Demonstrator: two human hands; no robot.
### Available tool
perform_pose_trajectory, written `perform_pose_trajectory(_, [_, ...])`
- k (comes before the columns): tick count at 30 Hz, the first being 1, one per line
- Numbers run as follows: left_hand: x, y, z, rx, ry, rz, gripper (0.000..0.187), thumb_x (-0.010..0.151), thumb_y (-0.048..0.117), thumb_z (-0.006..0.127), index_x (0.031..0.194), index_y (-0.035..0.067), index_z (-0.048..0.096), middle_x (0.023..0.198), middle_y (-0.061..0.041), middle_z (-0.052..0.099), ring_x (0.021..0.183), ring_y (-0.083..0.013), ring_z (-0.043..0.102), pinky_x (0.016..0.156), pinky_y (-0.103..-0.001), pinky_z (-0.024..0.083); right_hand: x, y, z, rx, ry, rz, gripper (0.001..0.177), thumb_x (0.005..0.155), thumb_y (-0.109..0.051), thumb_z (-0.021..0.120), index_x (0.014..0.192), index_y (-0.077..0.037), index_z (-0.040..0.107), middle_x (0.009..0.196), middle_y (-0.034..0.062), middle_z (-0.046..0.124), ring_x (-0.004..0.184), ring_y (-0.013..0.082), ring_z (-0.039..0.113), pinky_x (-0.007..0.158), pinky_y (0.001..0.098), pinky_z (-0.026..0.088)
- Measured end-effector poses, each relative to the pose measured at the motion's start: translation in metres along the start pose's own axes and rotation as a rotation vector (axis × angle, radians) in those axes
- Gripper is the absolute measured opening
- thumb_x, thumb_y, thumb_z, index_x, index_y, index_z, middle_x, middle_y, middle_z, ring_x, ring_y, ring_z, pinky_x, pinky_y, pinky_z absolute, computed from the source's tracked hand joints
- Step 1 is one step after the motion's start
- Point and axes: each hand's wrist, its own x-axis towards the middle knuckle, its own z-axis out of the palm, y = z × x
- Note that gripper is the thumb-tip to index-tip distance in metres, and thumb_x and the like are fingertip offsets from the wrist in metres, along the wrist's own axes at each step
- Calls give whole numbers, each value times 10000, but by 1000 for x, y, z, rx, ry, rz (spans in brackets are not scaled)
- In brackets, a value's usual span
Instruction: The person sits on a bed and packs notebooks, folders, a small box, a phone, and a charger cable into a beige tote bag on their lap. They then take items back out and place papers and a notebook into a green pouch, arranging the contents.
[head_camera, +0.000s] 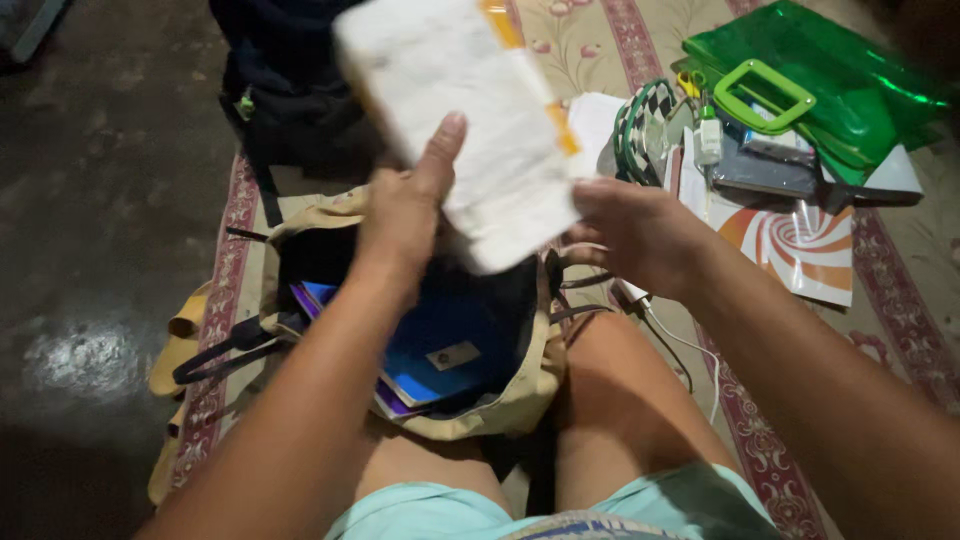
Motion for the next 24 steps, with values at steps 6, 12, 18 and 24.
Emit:
perform_pose_trajectory(6, [-35, 42, -76, 211, 214, -160, 702, 799, 519, 705, 1218, -44, 701, 1114, -165, 783, 978, -263, 758, 878, -328, 554, 33, 13, 58, -895, 93, -221, 560, 937, -563, 684, 1223, -82, 717, 1100, 115, 631, 968, 255, 586, 842, 391, 500])
perform_pose_trajectory(12, [-85, 56, -113, 294, 191, -703, 734, 800, 553, 594, 1371, 92, 624, 1224, -210, 733, 1076, -381, 696, 916, -528, 494, 29, 33, 79, -1351, 260, -211, 562, 717, -369, 869, 1189, -107, 714, 948, 105, 717, 868, 219, 664, 789, 397, 552])
perform_pose_trajectory(18, [-95, 23, -121, 411, -68, -974, 738, 878, 587, 537, 1427, 106, 641, 1352, -225, 659, 1182, -439, 612, 971, -633, 408, 3, -35, 62, -955, 438, -246, 191, 777, -20, 727, 955, -71, 776, 799, 44, 730, 694, 148, 654, 609, 303, 509])
perform_pose_trajectory(24, [-10, -16, -102, 649, -316, -910, 581, 853, 452, 574, 1317, 114, 661, 1167, -163, 728, 968, -346, 701, 855, -535, 530, -1, -47, 51, -918, 270, -310, 196, 787, -23, 734, 978, -58, 753, 772, 52, 692, 672, 145, 612, 582, 301, 470])
